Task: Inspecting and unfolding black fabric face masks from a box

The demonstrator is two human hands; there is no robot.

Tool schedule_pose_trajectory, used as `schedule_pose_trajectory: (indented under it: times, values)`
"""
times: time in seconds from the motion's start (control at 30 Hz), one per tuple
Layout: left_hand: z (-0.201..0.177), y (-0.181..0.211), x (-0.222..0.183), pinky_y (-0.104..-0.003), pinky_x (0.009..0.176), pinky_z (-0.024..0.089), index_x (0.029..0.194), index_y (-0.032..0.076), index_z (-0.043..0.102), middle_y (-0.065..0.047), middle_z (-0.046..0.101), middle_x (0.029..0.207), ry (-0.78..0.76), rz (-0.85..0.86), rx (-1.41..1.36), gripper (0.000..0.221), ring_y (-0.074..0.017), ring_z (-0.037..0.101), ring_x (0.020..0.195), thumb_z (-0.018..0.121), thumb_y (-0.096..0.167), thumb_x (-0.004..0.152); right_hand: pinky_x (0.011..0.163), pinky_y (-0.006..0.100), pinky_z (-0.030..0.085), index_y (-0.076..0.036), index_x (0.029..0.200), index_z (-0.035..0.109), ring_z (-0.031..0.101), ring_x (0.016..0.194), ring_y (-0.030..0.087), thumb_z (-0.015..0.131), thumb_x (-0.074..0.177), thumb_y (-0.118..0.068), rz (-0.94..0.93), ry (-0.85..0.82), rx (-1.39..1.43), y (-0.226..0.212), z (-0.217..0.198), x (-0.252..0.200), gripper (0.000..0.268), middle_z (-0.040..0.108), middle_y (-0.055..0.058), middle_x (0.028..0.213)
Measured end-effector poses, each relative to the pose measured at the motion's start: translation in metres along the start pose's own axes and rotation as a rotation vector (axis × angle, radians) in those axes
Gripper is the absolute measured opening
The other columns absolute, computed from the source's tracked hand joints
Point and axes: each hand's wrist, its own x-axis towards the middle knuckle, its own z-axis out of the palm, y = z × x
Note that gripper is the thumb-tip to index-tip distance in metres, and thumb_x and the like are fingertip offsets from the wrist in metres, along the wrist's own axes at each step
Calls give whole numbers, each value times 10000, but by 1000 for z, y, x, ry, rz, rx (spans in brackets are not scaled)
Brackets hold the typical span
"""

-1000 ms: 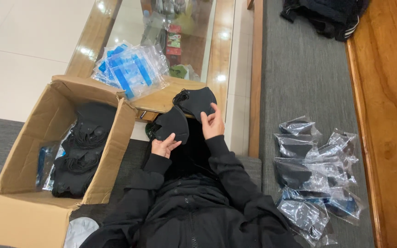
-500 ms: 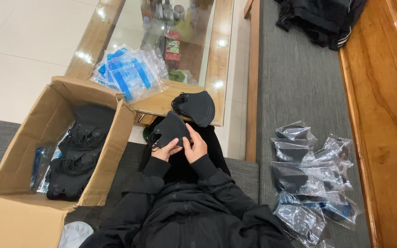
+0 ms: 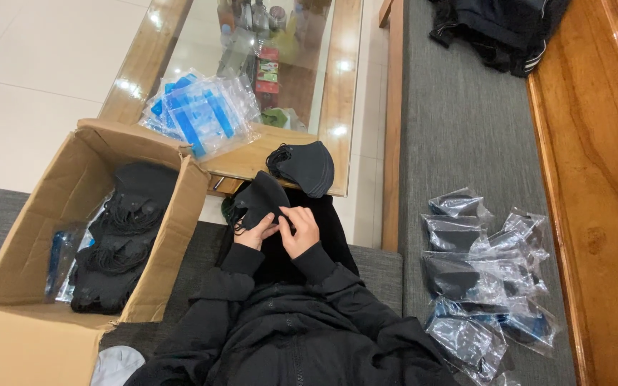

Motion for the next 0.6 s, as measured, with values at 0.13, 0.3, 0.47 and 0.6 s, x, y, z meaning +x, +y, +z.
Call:
schedule_pose_trajectory:
  times: [0.13, 0.3, 0.47, 0.6]
  values:
    - [-11, -22, 20, -566, 709, 654, 989, -68, 733, -264, 740, 913, -4, 37, -26, 372, -438, 728, 735, 946, -3, 691, 568, 244, 551, -86, 1096, 755, 643, 772, 214, 703, 918, -130, 24, -20, 26, 1, 2, -3, 190, 673, 33, 806]
    - [1, 1, -11, -544, 708, 662, 936, -62, 742, -259, 742, 876, -5, 4, -46, 338, -440, 734, 731, 949, -12, 673, 515, 254, 553, -98, 1091, 757, 651, 708, 214, 710, 916, -156, 86, 7, 22, 16, 9, -7, 191, 681, 48, 773]
    - [-1, 0, -3, -541, 716, 666, 931, -76, 736, -260, 744, 874, -8, 4, -12, 324, -433, 736, 723, 939, -12, 687, 532, 324, 562, -86, 1134, 729, 653, 689, 259, 666, 943, -164, 140, 9, 38, -1, -1, -3, 215, 655, 92, 755]
    - [-1, -5, 9, -597, 765, 622, 981, -84, 738, -277, 735, 897, -1, 30, -14, 363, -483, 713, 808, 940, 0, 692, 548, 325, 572, -58, 1094, 732, 679, 729, 287, 669, 950, -173, 79, -36, 32, -7, -5, 3, 195, 674, 97, 755]
